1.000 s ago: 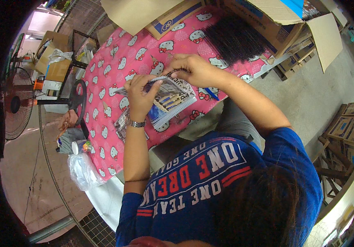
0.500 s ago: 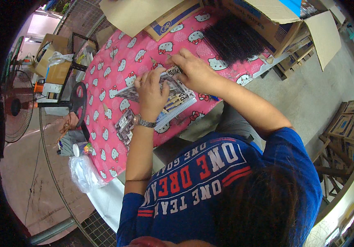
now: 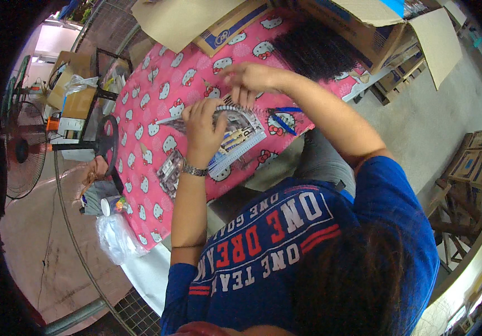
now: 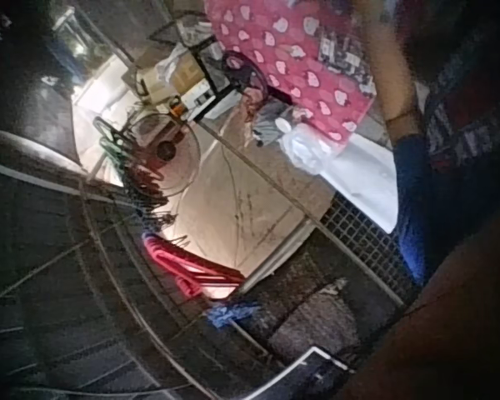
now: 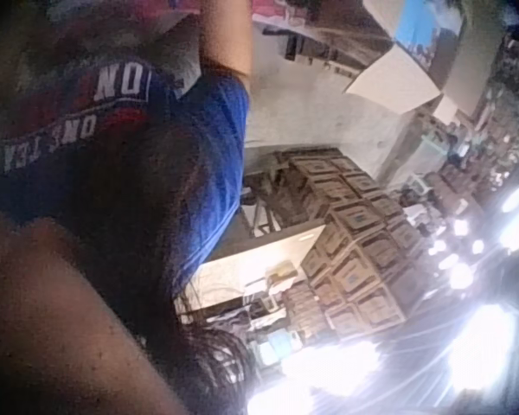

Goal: The person places items into small spiral-bound booklets by hand, turning the pages to insert various pieces of paper and a small packet.

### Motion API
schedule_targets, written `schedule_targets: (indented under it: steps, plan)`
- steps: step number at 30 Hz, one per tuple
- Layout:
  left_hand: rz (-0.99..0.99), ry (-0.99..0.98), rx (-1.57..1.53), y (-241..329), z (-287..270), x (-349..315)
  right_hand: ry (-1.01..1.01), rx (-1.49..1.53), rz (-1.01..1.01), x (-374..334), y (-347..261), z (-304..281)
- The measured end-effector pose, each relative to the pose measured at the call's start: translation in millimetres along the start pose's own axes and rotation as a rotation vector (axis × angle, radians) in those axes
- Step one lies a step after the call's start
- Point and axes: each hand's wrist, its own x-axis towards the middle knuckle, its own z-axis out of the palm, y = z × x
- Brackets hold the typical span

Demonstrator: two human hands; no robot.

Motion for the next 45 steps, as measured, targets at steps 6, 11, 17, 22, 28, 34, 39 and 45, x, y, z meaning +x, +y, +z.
schedule_targets:
  steps: [6, 11, 17, 22, 28, 34, 39, 45]
  plan:
    - [-0.277, 0.087, 0.229, 2.1, 3.1, -18.4, 0.427, -1.27, 0.037, 55.0, 121.4, 7.0]
    - [-0.19, 0.149, 0.07, 0.8, -2.8, -20.3, 0.4, -1.347, -0.21, 68.0, 147.6, -26.5]
    - [-0.144, 0.138, 0.032, -6.4, -11.0, -23.5, 0.246, -0.507, -0.192, 22.7, 26.2, -18.7]
    - [-0.162, 0.132, 0.017, -2.5, -11.9, -19.3, -0.293, 0.424, -0.312, -45.5, 8.1, 8.5]
    - [-0.17, 0.111, -0.019, 2.0, -11.2, -15.0, -0.121, 0.231, -0.285, -56.0, 3.6, 3.8]
    - [-0.156, 0.118, -0.001, 1.3, -12.2, -18.7, -0.246, 0.506, -0.341, -58.2, -14.5, 14.7]
    - [-0.178, 0.105, -0.008, 0.8, -14.3, -21.6, -0.181, 0.125, -0.286, -42.1, -9.9, 5.8]
    - [-0.123, 0.118, -0.009, -5.7, -18.0, -21.3, -0.062, -0.043, -0.184, -31.9, -10.4, 0.8]
